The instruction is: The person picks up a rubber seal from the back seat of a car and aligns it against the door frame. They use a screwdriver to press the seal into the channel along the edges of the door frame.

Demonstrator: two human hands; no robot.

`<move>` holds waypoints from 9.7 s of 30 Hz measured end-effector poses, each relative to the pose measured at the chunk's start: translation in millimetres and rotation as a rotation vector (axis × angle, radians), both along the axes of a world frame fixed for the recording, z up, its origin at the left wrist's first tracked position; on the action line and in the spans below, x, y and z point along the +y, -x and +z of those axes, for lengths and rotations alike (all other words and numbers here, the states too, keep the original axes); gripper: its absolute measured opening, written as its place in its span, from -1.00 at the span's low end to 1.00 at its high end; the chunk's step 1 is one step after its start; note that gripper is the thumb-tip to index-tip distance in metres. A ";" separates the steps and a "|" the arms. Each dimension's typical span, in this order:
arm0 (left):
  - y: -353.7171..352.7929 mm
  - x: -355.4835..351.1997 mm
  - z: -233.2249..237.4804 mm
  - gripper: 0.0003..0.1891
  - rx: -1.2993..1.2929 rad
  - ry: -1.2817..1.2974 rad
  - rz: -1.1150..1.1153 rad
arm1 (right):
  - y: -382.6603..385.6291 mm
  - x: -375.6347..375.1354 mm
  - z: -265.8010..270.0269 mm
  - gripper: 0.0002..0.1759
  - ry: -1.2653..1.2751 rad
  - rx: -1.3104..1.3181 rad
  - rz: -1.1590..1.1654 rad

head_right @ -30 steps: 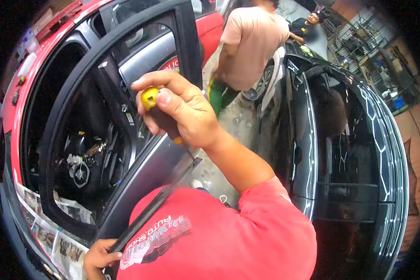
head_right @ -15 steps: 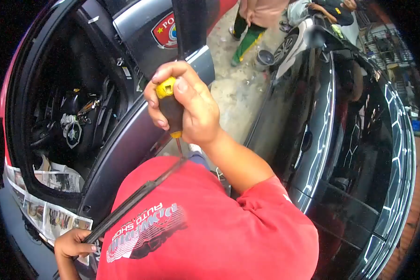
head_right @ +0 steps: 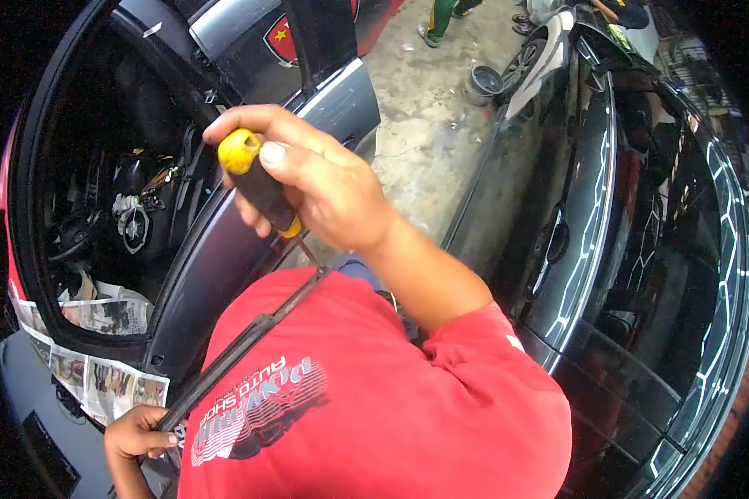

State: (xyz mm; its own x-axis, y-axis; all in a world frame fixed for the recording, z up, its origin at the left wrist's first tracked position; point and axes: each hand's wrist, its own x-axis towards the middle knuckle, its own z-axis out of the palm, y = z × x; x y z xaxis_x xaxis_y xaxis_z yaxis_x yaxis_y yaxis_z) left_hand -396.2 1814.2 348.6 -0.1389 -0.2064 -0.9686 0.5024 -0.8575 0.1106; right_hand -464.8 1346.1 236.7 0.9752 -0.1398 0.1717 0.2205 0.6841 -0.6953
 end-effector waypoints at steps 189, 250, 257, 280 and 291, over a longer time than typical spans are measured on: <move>18.7 10.3 -37.4 -0.63 -0.062 0.249 0.012 | 24.4 1.8 -95.6 -0.65 0.041 0.006 0.138; 48.0 26.2 -11.8 -0.57 -0.106 0.319 0.286 | -17.1 -35.7 -71.1 -0.60 -0.063 0.346 0.059; 112.4 97.6 63.3 -0.42 -0.836 0.316 0.645 | -33.1 1.9 -72.1 -0.62 0.014 0.371 0.233; -108.7 520.6 134.6 -0.46 -2.396 -0.568 0.501 | -27.8 254.6 -68.1 -0.62 0.235 0.422 0.494; -256.6 559.5 -5.3 -0.34 -2.191 -0.216 0.347 | 25.6 293.6 -62.6 -0.63 0.288 0.590 0.365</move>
State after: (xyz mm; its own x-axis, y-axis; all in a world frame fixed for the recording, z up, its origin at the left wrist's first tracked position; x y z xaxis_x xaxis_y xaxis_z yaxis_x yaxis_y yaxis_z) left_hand -139.5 2373.8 343.2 0.8698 0.1219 0.4780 -0.1459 -0.8621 0.4852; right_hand -490.4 1639.7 174.1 0.8925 0.1812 -0.4131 -0.4502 0.4155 -0.7904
